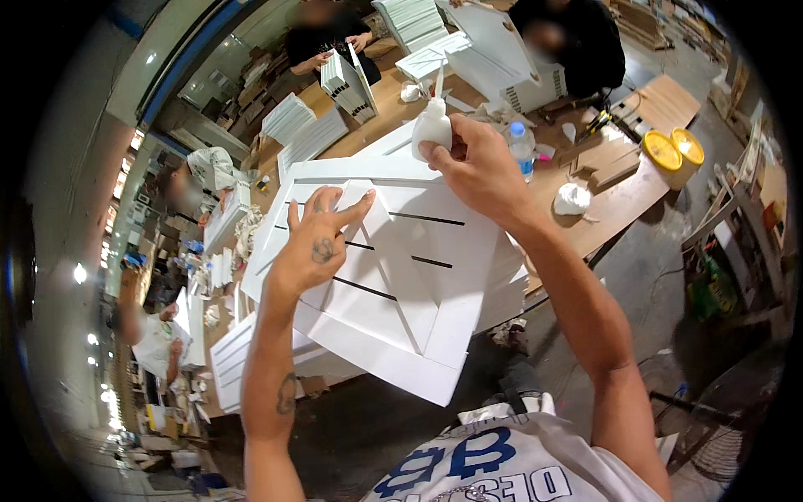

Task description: The person applies adhesive from a bottle to the joints of a white furniture panel and presses a separate wooden trim piece into place by hand while working at a large industrial assembly table.

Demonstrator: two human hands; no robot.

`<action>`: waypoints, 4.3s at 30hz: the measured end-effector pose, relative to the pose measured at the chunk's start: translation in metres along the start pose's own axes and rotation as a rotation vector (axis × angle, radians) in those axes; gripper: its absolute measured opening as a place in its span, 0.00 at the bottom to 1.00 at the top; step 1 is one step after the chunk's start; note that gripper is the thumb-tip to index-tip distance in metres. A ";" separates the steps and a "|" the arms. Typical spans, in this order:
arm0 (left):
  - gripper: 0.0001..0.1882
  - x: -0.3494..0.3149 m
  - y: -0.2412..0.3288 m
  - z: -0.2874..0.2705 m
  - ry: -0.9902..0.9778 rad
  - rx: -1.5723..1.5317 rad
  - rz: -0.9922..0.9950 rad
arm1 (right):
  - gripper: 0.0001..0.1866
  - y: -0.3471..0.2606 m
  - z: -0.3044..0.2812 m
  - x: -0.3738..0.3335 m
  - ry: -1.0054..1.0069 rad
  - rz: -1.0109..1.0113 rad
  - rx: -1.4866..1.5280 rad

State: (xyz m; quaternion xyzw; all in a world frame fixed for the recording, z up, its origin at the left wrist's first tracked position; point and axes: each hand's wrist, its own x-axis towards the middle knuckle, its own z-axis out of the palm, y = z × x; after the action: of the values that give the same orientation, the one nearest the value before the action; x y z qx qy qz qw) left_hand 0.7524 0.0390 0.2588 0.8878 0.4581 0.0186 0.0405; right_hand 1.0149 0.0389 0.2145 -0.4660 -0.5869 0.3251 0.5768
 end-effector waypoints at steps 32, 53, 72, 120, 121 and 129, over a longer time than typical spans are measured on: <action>0.41 0.008 -0.009 -0.018 -0.103 -0.031 -0.062 | 0.10 -0.016 0.000 -0.013 -0.054 0.009 0.108; 0.27 0.003 0.000 -0.031 -0.059 -0.076 0.015 | 0.19 -0.006 0.001 -0.007 -0.079 -0.034 0.002; 0.24 -0.008 -0.022 -0.001 0.110 -0.186 0.092 | 0.19 -0.011 0.006 -0.010 -0.059 -0.033 -0.036; 0.26 -0.015 0.020 0.012 0.153 0.136 -0.102 | 0.27 0.026 -0.015 0.057 -0.319 0.095 0.141; 0.25 -0.014 0.020 0.012 0.171 0.146 -0.109 | 0.27 0.025 -0.009 0.062 -0.285 0.083 0.148; 0.11 0.004 0.008 0.000 0.111 0.076 -0.162 | 0.27 0.037 0.018 0.115 -0.336 0.097 0.081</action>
State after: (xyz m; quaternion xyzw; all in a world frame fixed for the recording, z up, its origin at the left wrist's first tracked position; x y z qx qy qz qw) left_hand 0.7611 0.0374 0.2595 0.8464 0.5302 0.0470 -0.0171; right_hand 1.0148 0.1613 0.2213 -0.4093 -0.6383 0.4491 0.4727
